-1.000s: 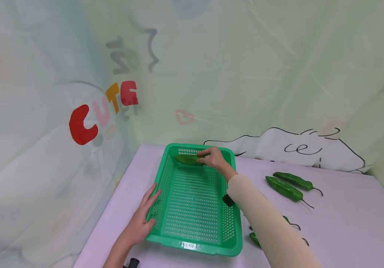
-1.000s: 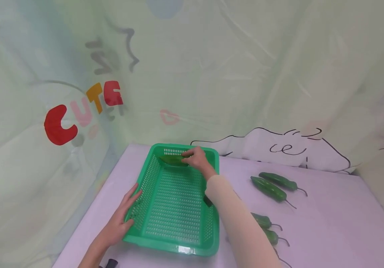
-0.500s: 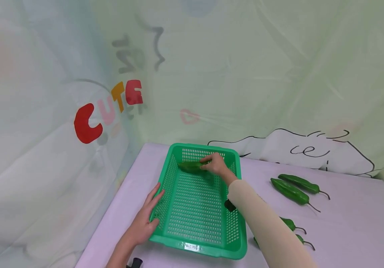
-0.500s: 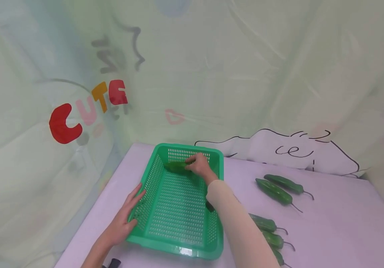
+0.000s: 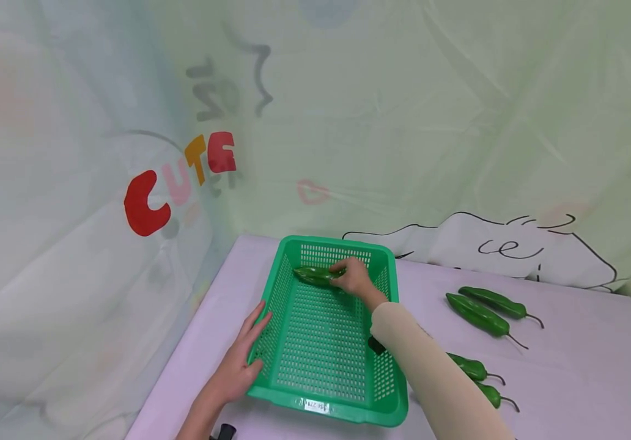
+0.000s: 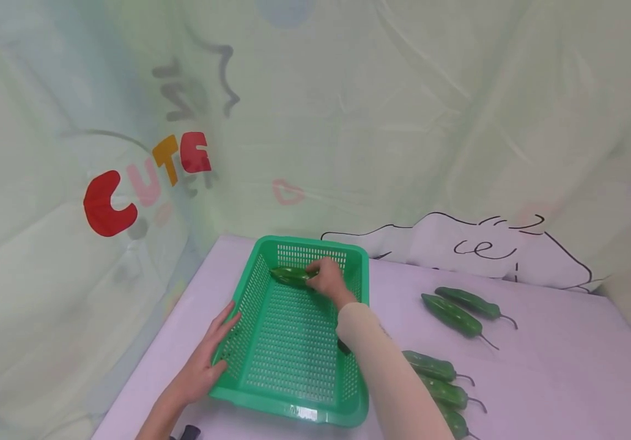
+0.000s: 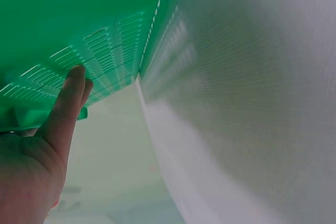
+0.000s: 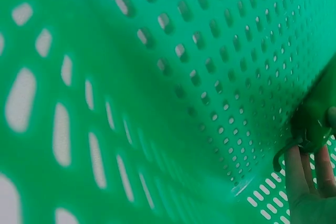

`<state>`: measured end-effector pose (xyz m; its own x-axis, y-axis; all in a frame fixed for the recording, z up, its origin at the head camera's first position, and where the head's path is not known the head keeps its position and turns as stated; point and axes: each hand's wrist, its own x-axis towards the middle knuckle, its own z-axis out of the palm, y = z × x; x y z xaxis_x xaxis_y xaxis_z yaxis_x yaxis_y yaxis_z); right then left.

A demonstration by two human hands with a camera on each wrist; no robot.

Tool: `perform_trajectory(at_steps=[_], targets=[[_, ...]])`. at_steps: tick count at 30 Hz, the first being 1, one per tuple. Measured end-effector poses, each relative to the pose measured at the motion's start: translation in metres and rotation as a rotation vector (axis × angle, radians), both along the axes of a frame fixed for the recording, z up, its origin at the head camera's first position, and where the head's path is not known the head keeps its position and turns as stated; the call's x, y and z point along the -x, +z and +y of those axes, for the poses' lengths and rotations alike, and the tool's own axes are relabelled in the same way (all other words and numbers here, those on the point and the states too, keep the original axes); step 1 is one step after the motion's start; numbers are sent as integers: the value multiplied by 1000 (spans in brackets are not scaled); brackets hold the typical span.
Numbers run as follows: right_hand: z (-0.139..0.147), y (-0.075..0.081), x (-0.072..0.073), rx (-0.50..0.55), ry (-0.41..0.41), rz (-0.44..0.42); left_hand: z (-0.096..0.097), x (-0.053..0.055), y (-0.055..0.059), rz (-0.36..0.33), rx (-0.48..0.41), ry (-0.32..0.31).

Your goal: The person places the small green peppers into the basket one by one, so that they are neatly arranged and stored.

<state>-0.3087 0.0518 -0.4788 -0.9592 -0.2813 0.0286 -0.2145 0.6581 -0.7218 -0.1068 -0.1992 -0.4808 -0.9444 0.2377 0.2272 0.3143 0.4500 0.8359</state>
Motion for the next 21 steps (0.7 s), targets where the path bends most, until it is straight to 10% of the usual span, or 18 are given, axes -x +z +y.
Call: perform_trajectory(at_steps=[9,21], targets=[[1,7,-6,2,-9,10,1,-1,0,12,2,-1],[5,55,-16,91,116,17,-1,-1,-2,42,3,-7]])
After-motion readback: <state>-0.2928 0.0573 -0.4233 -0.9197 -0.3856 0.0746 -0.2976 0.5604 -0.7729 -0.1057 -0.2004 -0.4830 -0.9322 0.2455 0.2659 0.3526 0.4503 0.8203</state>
